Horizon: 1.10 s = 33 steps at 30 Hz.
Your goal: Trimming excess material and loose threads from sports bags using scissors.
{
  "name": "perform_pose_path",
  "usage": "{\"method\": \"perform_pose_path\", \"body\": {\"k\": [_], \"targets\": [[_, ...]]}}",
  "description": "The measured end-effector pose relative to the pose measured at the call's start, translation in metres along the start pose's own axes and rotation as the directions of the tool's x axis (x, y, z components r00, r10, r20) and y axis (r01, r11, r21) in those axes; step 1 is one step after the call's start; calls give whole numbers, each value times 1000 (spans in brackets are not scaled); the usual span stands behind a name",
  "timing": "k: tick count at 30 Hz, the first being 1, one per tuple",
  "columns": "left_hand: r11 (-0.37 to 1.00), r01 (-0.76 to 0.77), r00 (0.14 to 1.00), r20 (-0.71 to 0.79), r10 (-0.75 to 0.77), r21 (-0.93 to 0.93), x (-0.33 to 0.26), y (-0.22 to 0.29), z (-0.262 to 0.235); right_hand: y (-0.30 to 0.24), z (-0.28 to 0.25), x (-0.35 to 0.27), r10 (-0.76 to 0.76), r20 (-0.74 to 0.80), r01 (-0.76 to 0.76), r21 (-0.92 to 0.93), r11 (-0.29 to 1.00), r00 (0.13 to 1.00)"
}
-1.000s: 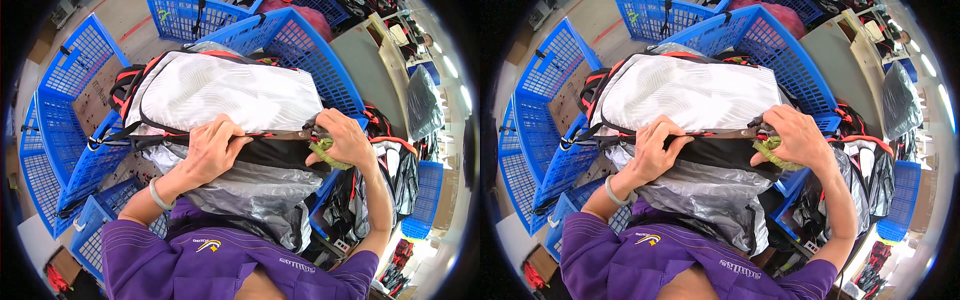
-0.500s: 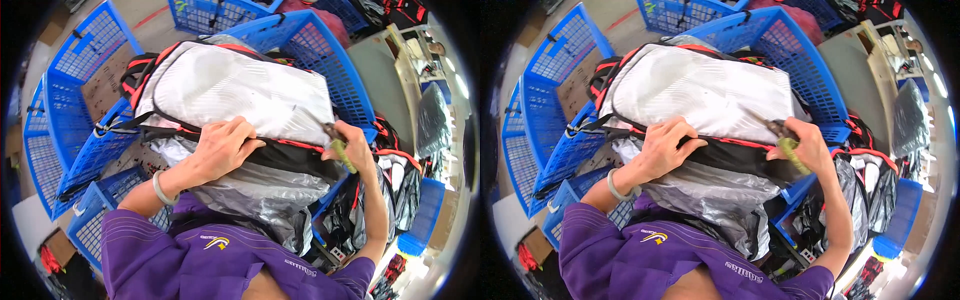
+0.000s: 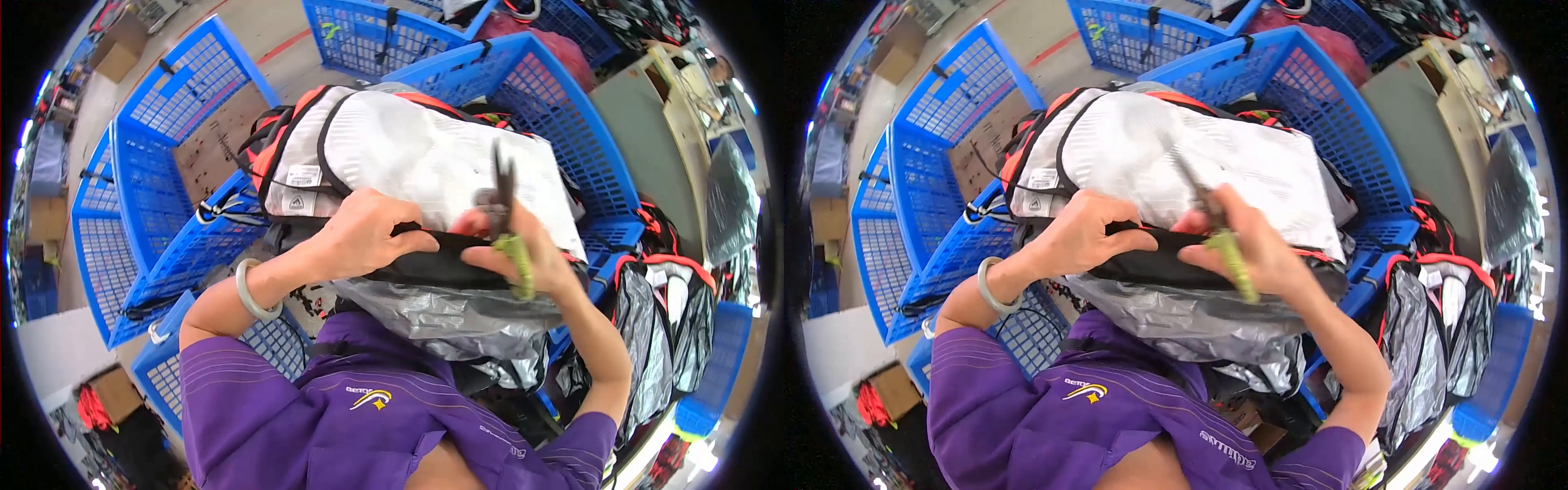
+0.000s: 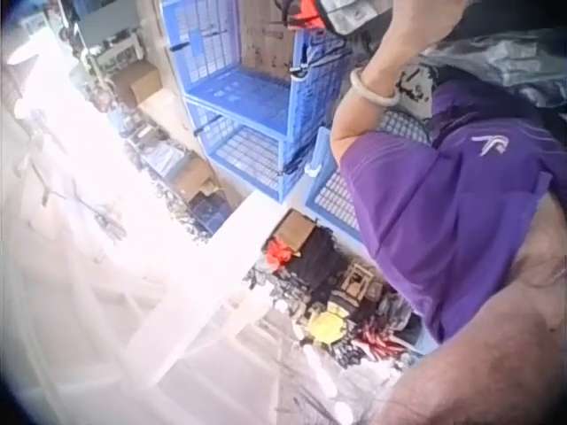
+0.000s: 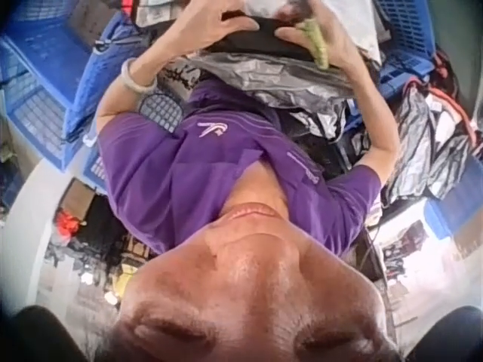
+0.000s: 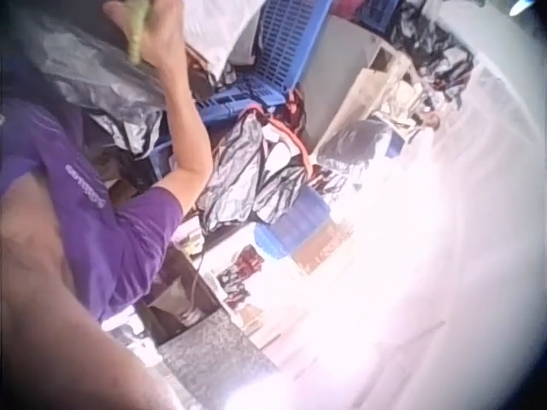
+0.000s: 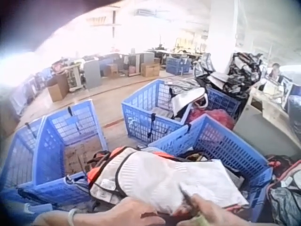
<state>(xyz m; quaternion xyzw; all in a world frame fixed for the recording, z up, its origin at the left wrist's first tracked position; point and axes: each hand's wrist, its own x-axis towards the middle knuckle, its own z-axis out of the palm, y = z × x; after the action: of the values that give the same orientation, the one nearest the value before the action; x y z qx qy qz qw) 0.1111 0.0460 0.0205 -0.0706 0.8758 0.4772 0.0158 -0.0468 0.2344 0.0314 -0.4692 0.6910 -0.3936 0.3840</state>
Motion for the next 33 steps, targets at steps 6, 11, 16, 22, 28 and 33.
{"method": "perform_pose_path", "body": {"k": [6,11,16,22,28,33], "targets": [[993,0,979,202,24,-115,-1,-51,-19,12,33,17,69,-28,-67,81,995,997],[970,-190,979,-42,199,154,-14,-69,-10,26,39,27,101,-64,-91,139,986,993],[999,-1,961,-277,-14,-51,-15,-41,9,8,39,36,123,-130,-101,164,981,984],[987,-2,903,-423,71,163,-9,-46,18,7,57,53,100,-232,-99,15,995,967],[988,89,771,-637,12,125,-5,-60,43,26,71,61,-78,-415,36,-108,993,906],[1000,9,701,-713,-4,3,-6,-70,46,21,15,43,-204,-247,51,-513,857,947]]}}
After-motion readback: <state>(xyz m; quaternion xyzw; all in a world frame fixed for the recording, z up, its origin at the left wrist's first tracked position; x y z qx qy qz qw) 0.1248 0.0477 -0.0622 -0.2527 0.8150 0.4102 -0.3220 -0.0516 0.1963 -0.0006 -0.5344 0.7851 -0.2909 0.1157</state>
